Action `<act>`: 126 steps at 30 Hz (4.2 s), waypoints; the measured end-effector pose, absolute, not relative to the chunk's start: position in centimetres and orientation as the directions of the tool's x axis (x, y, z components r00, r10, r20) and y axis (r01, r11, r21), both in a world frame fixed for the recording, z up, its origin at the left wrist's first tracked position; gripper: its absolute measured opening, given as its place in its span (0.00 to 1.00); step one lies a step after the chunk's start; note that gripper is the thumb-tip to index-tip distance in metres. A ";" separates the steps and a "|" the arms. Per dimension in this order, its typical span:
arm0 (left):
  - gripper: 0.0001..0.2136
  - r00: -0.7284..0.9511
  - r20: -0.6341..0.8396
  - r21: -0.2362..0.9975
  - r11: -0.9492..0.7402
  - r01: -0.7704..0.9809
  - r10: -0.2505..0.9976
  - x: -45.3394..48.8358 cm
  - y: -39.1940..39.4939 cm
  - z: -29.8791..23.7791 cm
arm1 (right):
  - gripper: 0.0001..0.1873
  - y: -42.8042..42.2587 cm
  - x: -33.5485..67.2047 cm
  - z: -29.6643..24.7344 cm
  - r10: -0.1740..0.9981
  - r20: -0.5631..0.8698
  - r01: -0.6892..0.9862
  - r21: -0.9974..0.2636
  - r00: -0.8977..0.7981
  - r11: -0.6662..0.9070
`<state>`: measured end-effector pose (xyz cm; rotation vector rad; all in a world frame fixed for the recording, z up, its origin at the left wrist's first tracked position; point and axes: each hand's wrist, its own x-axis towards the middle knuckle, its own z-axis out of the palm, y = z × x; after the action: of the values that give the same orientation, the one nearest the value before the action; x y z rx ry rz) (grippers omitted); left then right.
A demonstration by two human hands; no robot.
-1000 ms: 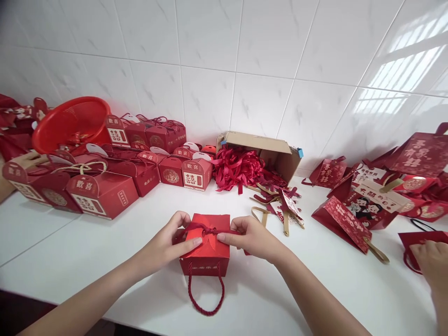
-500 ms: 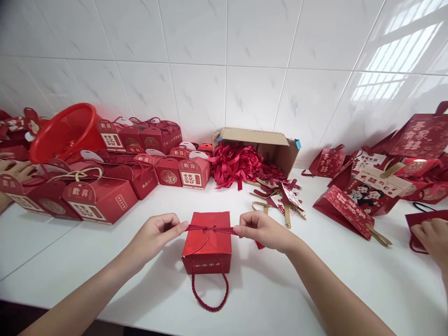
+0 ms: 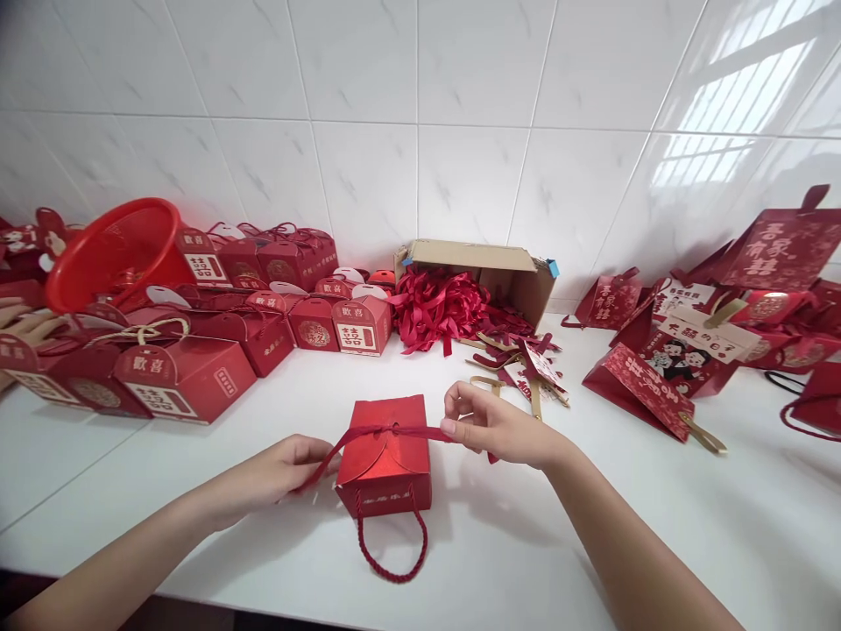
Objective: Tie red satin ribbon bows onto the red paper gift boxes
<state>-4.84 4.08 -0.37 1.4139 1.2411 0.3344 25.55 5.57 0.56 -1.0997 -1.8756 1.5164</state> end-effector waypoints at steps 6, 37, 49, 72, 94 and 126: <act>0.12 0.540 -0.426 0.889 0.224 0.401 0.726 -5.2 4.2 1.2 | 0.30 5.4 25.1 0.9 0.838 -0.268 0.427 -0.903 -0.474 -0.047; 0.14 0.215 0.478 0.762 -0.524 0.380 0.852 1.3 4.0 3.3 | 0.10 4.1 18.2 1.0 0.914 0.351 0.234 -0.889 -0.204 0.393; 0.18 0.358 -0.127 0.920 -0.025 0.391 0.925 -1.9 4.9 0.1 | 0.09 3.2 17.4 0.8 0.949 0.150 0.123 -0.974 -0.276 0.190; 0.11 0.407 0.139 0.910 -0.279 0.307 0.903 0.5 6.3 3.7 | 0.19 3.0 17.0 0.0 0.940 0.284 0.260 -0.908 -0.190 0.327; 0.05 0.179 0.409 0.839 -0.446 0.313 0.895 1.3 4.0 -0.2 | 0.09 2.6 17.3 -0.8 0.844 0.533 0.487 -0.724 -0.057 0.489; 0.05 0.314 0.260 0.839 -0.375 0.395 0.913 0.2 5.1 1.4 | 0.09 3.5 20.6 0.6 0.952 0.255 0.426 -0.853 -0.167 0.303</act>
<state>0.21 5.14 1.37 1.9165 1.1571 0.9928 20.61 3.52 0.64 -1.2491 -1.7454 0.8034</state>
